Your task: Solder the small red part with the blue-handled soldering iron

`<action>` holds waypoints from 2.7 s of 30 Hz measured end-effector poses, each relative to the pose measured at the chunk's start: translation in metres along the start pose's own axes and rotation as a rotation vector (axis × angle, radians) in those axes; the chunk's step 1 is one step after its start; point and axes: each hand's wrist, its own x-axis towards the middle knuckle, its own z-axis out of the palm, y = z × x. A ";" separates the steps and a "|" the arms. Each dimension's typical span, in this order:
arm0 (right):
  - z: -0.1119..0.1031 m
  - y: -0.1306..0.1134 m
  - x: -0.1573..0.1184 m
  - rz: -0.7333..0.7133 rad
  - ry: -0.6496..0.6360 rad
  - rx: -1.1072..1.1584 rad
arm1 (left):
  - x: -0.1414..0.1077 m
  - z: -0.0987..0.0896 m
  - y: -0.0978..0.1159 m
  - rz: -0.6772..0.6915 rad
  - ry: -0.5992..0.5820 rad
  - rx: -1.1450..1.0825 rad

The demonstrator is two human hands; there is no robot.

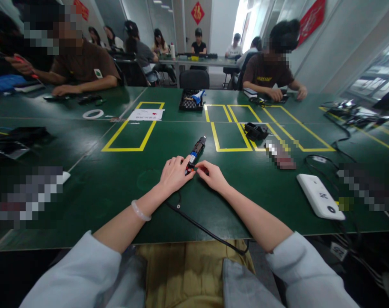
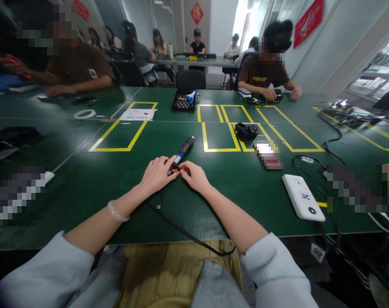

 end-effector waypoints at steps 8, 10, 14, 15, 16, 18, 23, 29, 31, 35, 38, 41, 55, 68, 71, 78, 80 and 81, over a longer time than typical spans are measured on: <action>0.000 0.004 0.000 0.021 -0.010 0.014 | 0.005 0.000 -0.068 -0.223 -0.052 0.033; 0.000 0.004 0.000 0.016 -0.013 0.018 | 0.006 0.001 -0.092 -0.293 -0.060 0.030; 0.000 0.004 -0.001 0.018 -0.028 0.016 | 0.005 0.003 -0.140 -0.454 -0.084 0.046; 0.000 0.004 -0.001 0.019 -0.029 0.015 | 0.003 0.003 -0.152 -0.490 -0.091 0.046; 0.001 0.004 -0.001 0.019 -0.031 0.015 | 0.002 0.002 -0.162 -0.523 -0.098 0.044; 0.001 0.005 -0.001 0.023 -0.034 0.019 | -0.001 0.001 -0.182 -0.579 -0.115 0.036; 0.002 0.005 -0.001 0.029 -0.043 0.029 | -0.011 -0.004 -0.217 -0.714 -0.124 0.049; 0.002 0.006 0.000 0.021 -0.054 0.016 | -0.025 -0.003 -0.228 -0.830 -0.033 0.137; 0.002 0.006 -0.001 0.020 -0.058 0.021 | -0.028 -0.002 -0.227 -0.804 0.013 0.156; 0.002 0.005 -0.001 0.021 -0.059 0.028 | -0.028 -0.003 -0.222 -0.807 0.083 0.175; 0.001 0.004 0.000 0.043 -0.051 0.064 | -0.024 -0.004 -0.218 -0.823 0.057 0.144; 0.000 0.004 0.000 0.091 -0.047 0.141 | -0.023 -0.007 -0.214 -0.853 0.041 0.133; 0.005 0.010 0.002 0.088 -0.098 0.201 | 0.014 0.010 -0.087 -0.118 -0.108 -0.999; 0.005 0.003 0.001 0.015 -0.139 0.128 | 0.006 0.013 -0.030 0.057 -0.373 -1.239; 0.004 0.004 0.001 0.020 -0.132 0.126 | 0.005 0.017 -0.030 0.046 -0.339 -1.235; 0.006 0.010 0.002 -0.011 -0.089 0.093 | 0.005 0.020 -0.031 0.054 -0.346 -1.237; 0.006 0.010 0.002 0.003 -0.080 0.102 | 0.005 0.020 -0.031 0.069 -0.344 -1.217; 0.006 0.010 0.002 0.021 -0.082 0.113 | 0.005 0.019 -0.031 0.072 -0.344 -1.212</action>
